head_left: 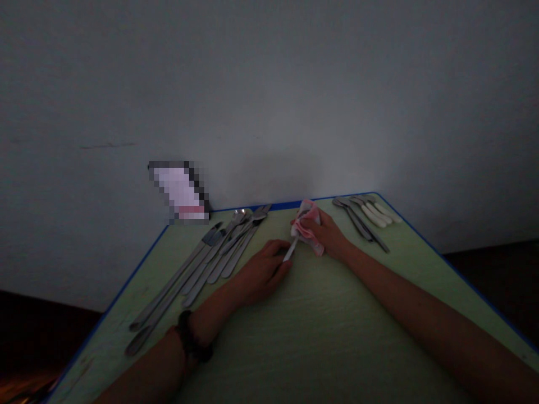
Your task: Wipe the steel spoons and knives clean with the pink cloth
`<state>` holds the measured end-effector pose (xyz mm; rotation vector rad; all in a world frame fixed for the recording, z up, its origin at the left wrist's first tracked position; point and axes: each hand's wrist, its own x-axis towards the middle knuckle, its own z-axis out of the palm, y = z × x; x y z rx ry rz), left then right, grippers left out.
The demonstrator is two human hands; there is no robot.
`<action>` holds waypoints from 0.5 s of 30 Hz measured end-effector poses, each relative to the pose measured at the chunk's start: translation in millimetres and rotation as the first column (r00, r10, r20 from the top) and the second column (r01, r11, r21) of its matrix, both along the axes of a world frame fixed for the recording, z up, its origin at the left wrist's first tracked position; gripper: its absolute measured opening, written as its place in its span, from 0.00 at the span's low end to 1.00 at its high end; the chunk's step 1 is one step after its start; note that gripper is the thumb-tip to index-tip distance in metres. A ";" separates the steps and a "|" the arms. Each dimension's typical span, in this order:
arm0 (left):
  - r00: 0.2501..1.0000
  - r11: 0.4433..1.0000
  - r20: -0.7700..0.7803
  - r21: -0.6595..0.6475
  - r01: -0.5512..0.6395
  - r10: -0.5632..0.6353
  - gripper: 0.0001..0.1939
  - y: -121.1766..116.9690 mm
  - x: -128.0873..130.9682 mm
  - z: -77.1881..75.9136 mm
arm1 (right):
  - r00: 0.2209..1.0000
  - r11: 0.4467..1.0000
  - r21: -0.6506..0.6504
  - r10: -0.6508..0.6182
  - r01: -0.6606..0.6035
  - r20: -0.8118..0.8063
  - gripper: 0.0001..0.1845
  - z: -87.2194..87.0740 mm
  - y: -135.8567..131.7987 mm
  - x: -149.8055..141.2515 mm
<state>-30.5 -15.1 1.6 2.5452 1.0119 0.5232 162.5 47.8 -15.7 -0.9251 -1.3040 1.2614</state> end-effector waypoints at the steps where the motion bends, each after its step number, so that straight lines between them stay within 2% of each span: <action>1: 1.000 1.000 0.001 0.001 -0.001 0.001 0.16 0.1 0.0 -0.2 | 1.000 1.000 0.000 -0.001 0.001 0.002 0.13 -0.5 0.2 0.0; 8: 1.000 1.000 -0.010 -0.009 0.007 -0.007 0.16 0.3 0.0 0.7 | 1.000 1.000 0.006 0.001 -0.001 0.000 0.13 -6.2 3.7 0.4; 15: 1.000 1.000 -0.023 -0.014 -0.002 0.002 0.15 -0.2 0.0 1.1 | 1.000 1.000 -0.019 -0.007 0.006 -0.023 0.13 -2.6 1.6 -1.0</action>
